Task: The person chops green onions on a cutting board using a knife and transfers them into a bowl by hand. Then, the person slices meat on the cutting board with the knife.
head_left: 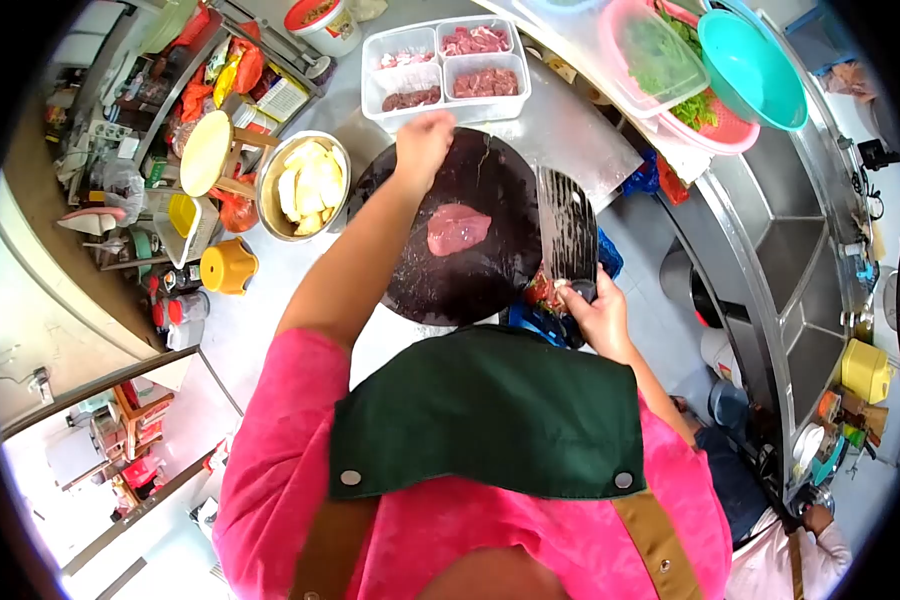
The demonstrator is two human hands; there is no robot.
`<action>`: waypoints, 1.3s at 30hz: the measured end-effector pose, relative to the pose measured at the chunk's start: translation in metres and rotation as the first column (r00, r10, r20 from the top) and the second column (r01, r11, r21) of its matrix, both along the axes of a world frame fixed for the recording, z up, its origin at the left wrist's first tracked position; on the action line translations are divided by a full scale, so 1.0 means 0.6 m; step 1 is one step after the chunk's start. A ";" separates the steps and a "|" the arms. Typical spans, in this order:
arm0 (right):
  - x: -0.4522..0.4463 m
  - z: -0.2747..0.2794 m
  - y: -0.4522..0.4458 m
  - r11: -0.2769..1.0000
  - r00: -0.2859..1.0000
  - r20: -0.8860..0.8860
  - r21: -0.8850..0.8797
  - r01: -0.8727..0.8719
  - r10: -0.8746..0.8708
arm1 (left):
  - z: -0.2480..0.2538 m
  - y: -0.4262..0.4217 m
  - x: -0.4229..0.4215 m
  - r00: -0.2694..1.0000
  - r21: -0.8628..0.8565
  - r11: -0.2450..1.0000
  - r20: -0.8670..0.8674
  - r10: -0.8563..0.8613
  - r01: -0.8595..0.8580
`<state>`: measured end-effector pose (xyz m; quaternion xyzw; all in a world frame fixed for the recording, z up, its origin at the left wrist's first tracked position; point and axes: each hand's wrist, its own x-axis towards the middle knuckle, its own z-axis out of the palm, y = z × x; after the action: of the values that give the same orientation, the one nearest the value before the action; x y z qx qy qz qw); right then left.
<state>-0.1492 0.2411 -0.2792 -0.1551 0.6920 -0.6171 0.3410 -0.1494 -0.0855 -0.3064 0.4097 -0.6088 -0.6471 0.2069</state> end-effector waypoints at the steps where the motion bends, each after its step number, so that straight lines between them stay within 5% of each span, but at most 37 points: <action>1: -0.003 -0.014 0.009 1.000 0.997 -0.077 0.030 -0.003 0.006 | 0.010 -0.020 -0.041 0.999 0.100 0.995 -0.031 0.022 -0.019; 6: -0.013 -0.030 0.057 0.984 0.978 0.111 0.045 0.172 -0.176 | -0.031 -0.112 -0.225 0.998 0.330 0.943 0.058 0.025 -0.043; 8: -0.017 -0.040 0.080 0.970 0.961 0.137 0.055 0.236 -0.241 | -0.073 -0.142 -0.272 0.963 0.553 0.803 0.252 0.095 -0.224; 13: -0.028 -0.055 0.125 0.925 0.886 0.266 0.071 0.374 -0.379 | -0.113 -0.137 -0.297 0.925 0.469 0.807 0.295 0.239 -0.358; 15: -0.036 -0.060 0.134 0.911 0.870 0.274 0.084 0.403 -0.410 | -0.110 -0.122 -0.285 0.925 0.148 0.968 0.354 0.138 -0.202; 20: -0.043 -0.061 0.130 0.893 0.839 0.310 0.112 0.435 -0.448 | -0.134 -0.135 -0.286 0.941 0.274 0.909 0.218 0.261 -0.315; 23: -0.052 -0.054 0.123 0.904 0.866 0.264 0.071 0.422 -0.425 | -0.068 -0.118 -0.268 0.940 0.262 0.948 0.331 0.086 -0.180; 25: -0.055 -0.045 0.120 0.906 0.869 0.262 0.059 0.420 -0.420 | -0.024 -0.090 -0.224 0.998 0.266 0.962 -0.032 -0.056 0.062; 27: -0.056 -0.042 0.118 0.909 0.873 0.261 0.051 0.413 -0.412 | -0.006 -0.078 -0.159 0.963 -0.072 0.962 0.077 -0.257 0.262; 29: -0.055 -0.043 0.121 0.931 0.897 0.253 0.050 0.361 -0.361 | 0.037 -0.023 -0.083 0.972 -0.168 0.964 0.147 -0.181 0.205; 30: -0.052 -0.045 0.119 0.935 0.906 0.239 0.044 0.351 -0.351 | 0.011 -0.019 -0.041 0.971 -0.349 0.915 0.196 -0.140 0.202; 31: -0.050 -0.048 0.116 0.939 0.909 0.236 0.047 0.342 -0.343 | -0.018 -0.017 0.001 0.968 -0.516 0.832 0.237 -0.088 0.202; 33: -0.045 -0.051 0.109 0.953 0.934 0.193 0.058 0.296 -0.301 | -0.016 0.018 0.063 0.780 -0.685 0.523 0.623 0.060 0.508; 34: -0.042 -0.047 0.101 0.956 0.932 0.209 0.071 0.286 -0.294 | -0.027 0.019 0.086 0.574 -0.535 0.511 0.813 0.096 0.673; 39: -0.028 -0.025 0.066 0.984 0.967 0.181 0.048 0.171 -0.177 | -0.068 0.003 0.162 0.371 -0.435 0.377 0.899 0.234 0.818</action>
<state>-0.1660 0.2807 -0.2943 -0.0305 0.6780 -0.6453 0.3506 -0.0523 -0.0838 -0.3473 0.3573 -0.9254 0.0540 -0.1141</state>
